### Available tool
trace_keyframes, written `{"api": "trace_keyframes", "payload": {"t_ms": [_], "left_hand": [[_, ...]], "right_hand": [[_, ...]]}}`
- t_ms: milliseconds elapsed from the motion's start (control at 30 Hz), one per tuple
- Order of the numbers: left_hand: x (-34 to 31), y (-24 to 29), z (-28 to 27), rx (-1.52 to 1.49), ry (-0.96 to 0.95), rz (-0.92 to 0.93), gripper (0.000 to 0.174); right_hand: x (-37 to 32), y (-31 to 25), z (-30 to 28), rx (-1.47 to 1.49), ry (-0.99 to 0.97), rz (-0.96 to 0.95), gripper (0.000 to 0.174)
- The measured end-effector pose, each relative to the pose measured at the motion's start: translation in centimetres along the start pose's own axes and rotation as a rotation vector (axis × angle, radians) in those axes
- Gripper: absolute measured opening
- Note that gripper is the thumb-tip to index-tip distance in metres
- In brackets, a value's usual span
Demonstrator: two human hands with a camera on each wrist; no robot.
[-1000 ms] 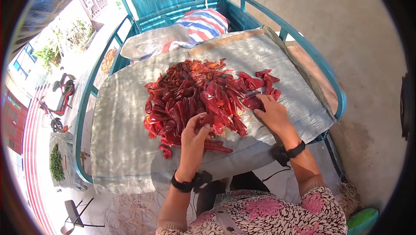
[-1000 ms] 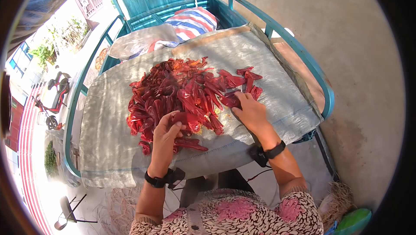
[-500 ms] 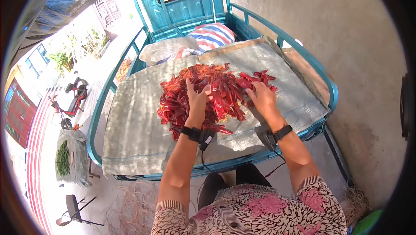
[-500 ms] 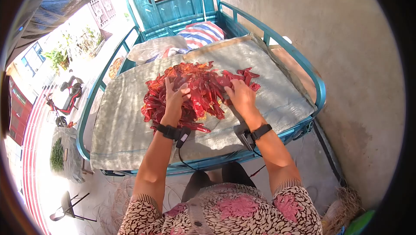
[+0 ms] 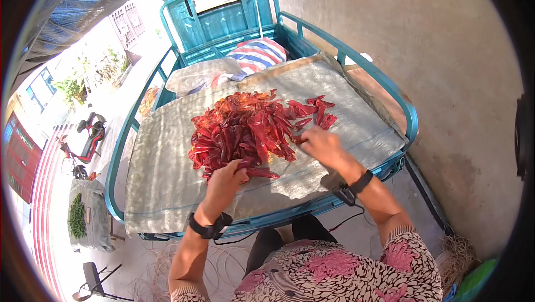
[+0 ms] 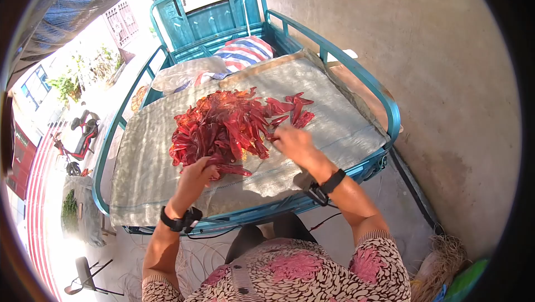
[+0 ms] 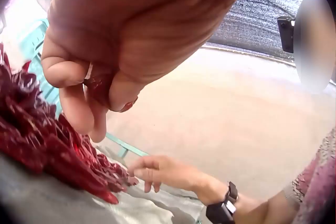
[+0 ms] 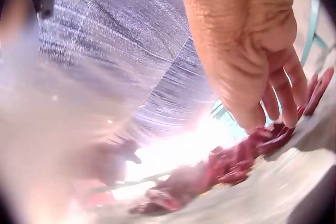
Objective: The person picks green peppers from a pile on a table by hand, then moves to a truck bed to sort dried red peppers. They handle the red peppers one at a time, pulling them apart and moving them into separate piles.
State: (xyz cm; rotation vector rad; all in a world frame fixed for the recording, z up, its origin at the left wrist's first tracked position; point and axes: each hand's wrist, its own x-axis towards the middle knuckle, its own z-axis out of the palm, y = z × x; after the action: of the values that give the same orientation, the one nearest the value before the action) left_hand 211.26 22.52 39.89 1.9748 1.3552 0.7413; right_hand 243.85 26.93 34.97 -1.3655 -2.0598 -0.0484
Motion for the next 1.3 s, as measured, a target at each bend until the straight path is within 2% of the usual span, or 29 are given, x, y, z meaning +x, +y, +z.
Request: {"api": "trace_keyframes", "payload": {"t_ms": [67,167,233,333,433,467,567,633,667,733,833,900,967,1033,1067,1100,1167,1200,1267,1300], "left_hand": [[-0.5,1.1,-2.7,-0.072,-0.014,-0.065,0.028],[-0.7,0.9,-5.9,-0.087,0.112,-0.009,0.031],[-0.7,2.9,-8.2,-0.135,0.205,-0.016,0.033],[-1.0,4.5,-10.6,-0.172,0.282,-0.07,0.035],[-1.4,4.4,-10.5,-0.264,0.301,-0.134,0.036],[-1.3,3.7,-10.2,-0.292,0.289,-0.139,0.036],[0.9,0.1,-9.3,-0.355,0.232,-0.132,0.042],[3.2,-1.0,-9.1,-0.376,0.156,-0.126,0.05],[4.6,-1.3,-8.6,-0.423,0.209,-0.07,0.053],[7.0,-1.1,-6.4,-0.517,0.316,0.037,0.061],[9.6,-4.0,-2.8,0.528,0.582,0.4,0.078],[8.5,-0.6,-0.9,0.051,0.061,0.278,0.079],[7.9,-1.1,3.6,-0.121,-0.107,0.292,0.071],[5.4,0.7,6.0,0.077,0.007,0.55,0.068],[4.8,0.5,7.0,0.129,-0.062,0.521,0.065],[4.1,0.2,7.6,0.091,-0.079,0.483,0.052],[3.6,-0.2,7.7,-0.089,-0.296,0.054,0.041],[3.4,-0.4,7.5,-0.103,-0.232,0.016,0.04],[3.2,-1.5,6.8,-0.13,-0.097,-0.059,0.04],[3.3,-2.2,6.4,-0.18,-0.028,-0.037,0.04]], "right_hand": [[0.7,3.6,-0.8,-0.042,-0.013,0.272,0.018],[1.4,8.6,-1.2,-0.132,-0.048,0.423,0.031],[1.6,11.0,-0.5,-0.174,-0.031,0.509,0.039],[2.2,14.3,1.0,0.07,-0.113,0.296,0.045],[3.5,15.8,0.9,0.319,-0.272,0.324,0.045],[3.6,15.7,0.8,0.25,-0.293,0.398,0.043],[2.3,17.0,2.2,0.337,-0.087,0.215,0.037],[2.0,15.7,0.6,0.474,-0.082,0.473,0.034],[1.7,14.8,-0.1,0.543,-0.082,0.606,0.033],[0.9,14.0,-1.0,0.659,0.017,0.606,0.03],[0.3,9.3,-3.9,0.663,0.117,0.59,0.024],[-0.1,4.8,-4.8,0.707,0.108,0.536,0.02],[-0.7,0.9,-4.3,0.85,0.038,0.44,0.016],[-0.7,-3.0,-3.9,1.007,-0.07,0.461,0.016],[-0.6,-4.5,-4.0,1.127,-0.115,0.424,0.018],[-0.7,-4.4,-3.8,1.138,-0.163,0.438,0.018],[-0.5,-3.6,-2.3,1.163,-0.26,0.461,0.018],[-0.3,-2.5,-1.8,1.11,-0.234,0.58,0.022],[0.7,0.5,-0.7,0.831,-0.112,0.672,0.028],[1.3,2.2,0.0,0.691,-0.052,0.71,0.031]]}}
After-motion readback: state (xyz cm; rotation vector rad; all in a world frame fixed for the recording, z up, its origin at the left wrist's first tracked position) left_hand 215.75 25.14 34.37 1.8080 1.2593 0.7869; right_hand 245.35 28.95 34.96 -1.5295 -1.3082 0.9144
